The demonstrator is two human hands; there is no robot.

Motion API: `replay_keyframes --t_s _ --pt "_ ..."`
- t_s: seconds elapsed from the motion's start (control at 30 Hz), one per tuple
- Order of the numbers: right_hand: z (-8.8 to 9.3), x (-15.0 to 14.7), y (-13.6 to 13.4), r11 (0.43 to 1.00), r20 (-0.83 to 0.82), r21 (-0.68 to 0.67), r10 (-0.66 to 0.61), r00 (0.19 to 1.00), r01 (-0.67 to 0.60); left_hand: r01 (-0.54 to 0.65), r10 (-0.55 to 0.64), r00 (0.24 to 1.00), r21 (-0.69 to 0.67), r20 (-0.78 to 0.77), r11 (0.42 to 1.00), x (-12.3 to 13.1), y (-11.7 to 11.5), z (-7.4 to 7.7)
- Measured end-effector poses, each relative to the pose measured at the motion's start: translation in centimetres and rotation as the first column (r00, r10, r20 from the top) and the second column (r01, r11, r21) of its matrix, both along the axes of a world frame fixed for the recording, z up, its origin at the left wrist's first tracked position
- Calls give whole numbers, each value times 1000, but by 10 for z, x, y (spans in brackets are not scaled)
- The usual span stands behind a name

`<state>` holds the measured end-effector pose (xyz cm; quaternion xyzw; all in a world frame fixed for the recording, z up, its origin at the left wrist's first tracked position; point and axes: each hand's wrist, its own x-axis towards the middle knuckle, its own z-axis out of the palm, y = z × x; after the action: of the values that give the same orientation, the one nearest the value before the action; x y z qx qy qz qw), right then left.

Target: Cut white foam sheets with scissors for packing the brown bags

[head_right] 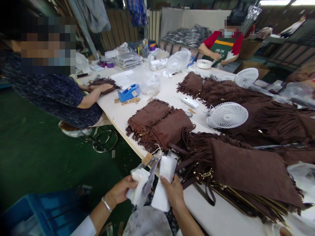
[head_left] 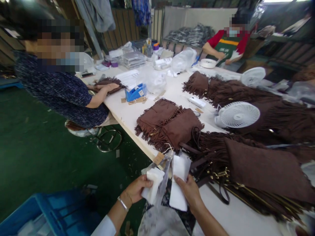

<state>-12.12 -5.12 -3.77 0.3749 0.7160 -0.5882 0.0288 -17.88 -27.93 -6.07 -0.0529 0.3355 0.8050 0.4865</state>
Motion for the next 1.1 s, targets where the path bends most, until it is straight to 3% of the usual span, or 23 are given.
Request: replay_keyframes --t_s 0.27,0.47,0.7,0.83,1.1 --pt "4 -3 -9 983 38 182 21 999 -28 19 -19 1000 -24 5 1000 3 12 19" --pt "5 1 -11 984 3 176 14 1000 -14 1 -1 1000 -36 -6 999 7 16 24" --pt "3 2 -10 996 -66 71 -54 996 58 15 -16 1000 -41 -12 999 8 19 28" --pt "6 2 -10 995 -86 -67 -80 993 75 11 -10 1000 -53 3 999 8 18 30" --pt "14 2 -6 950 -94 -300 -120 988 87 41 -34 998 -123 57 992 7 18 27"
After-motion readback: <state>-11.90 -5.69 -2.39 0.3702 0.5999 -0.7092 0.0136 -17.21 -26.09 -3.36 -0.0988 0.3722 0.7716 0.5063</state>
